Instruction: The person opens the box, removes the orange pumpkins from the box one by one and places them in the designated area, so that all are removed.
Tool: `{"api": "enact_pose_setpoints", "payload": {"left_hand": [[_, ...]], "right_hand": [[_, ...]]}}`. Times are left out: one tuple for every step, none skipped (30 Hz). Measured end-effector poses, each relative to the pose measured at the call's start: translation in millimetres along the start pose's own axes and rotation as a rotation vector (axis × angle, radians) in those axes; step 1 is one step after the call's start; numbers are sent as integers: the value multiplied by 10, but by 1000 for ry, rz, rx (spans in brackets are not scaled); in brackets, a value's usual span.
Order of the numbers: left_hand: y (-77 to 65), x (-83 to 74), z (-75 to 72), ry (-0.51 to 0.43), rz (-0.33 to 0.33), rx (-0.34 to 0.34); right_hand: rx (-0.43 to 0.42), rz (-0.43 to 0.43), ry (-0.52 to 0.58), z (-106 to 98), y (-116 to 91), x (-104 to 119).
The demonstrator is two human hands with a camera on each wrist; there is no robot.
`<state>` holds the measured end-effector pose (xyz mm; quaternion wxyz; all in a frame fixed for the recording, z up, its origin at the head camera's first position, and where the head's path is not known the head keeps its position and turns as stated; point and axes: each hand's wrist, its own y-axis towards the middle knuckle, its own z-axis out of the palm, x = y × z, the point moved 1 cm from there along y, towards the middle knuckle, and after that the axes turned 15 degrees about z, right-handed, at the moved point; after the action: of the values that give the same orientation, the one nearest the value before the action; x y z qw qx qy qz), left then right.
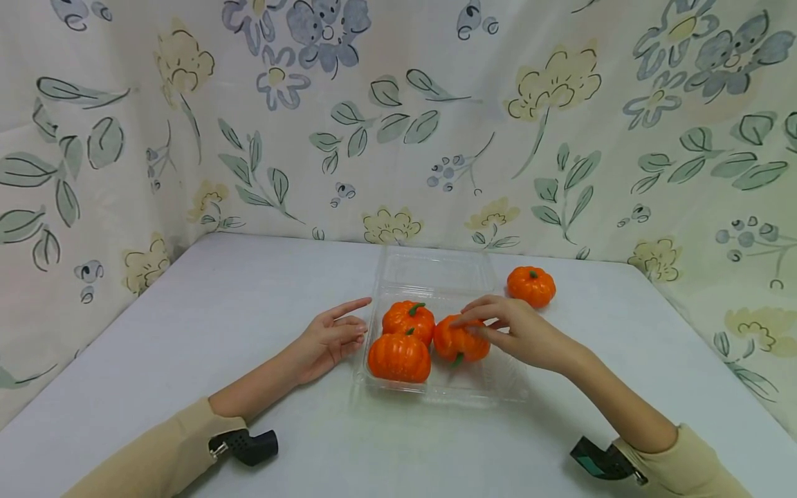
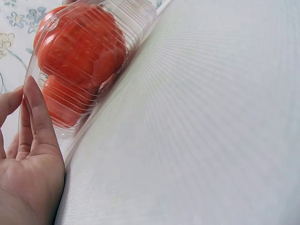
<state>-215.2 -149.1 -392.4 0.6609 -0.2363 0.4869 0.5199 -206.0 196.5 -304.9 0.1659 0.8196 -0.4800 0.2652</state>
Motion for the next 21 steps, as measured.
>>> {"api": "enact_pose_setpoints", "payload": {"left_hand": [[1,0,0,0,0,0],[2,1,0,0,0,0],[3,1,0,0,0,0],[4,2,0,0,-1,-1],[5,1,2,1,-2,-2],[6,1,3,1,-1,-2],[6,1,5,2,-1,-3],[7,1,6,2,-1,-3],[7,1,7,2,-1,-4],[7,1,7,2,0,-4],[7,0,8,1,0,-4],[7,0,9,0,1,-5],[7,0,10,-2,1,-5],[7,0,10,-3,1,-4],[7,0,10,-4,2,-5],[7,0,10,-4,1,-6],[7,0,9,-4,1,-7],[8,0,8,-4,1,-8],[8,1,8,-4,0,-10],[9,2,7,-4,-1,-11],[10,4,6,-5,-1,-12]], "right_hand": [[0,-1,4,-2,4,-7],[0,2,8,-2,9,-16],[3,2,13,-3,13,-25],[3,1,16,-3,15,-34],[4,1,15,-5,15,-41],[5,3,17,-8,12,-45],[6,1,17,-10,10,-51],[8,2,16,-12,8,-54],[9,0,13,-14,8,-56],[8,3,9,-16,7,-59],[9,8,6,-18,6,-60],[10,15,2,-17,7,-58],[6,20,-7,-18,5,-56],[2,29,-21,-19,4,-54],[-3,41,-36,-15,5,-55],[-9,54,-50,-12,3,-54],[-14,65,-65,-7,4,-54],[-20,73,-83,0,6,-53],[-28,82,-101,6,8,-53],[-35,89,-116,13,11,-54],[-44,95,-129,22,14,-56]]}}
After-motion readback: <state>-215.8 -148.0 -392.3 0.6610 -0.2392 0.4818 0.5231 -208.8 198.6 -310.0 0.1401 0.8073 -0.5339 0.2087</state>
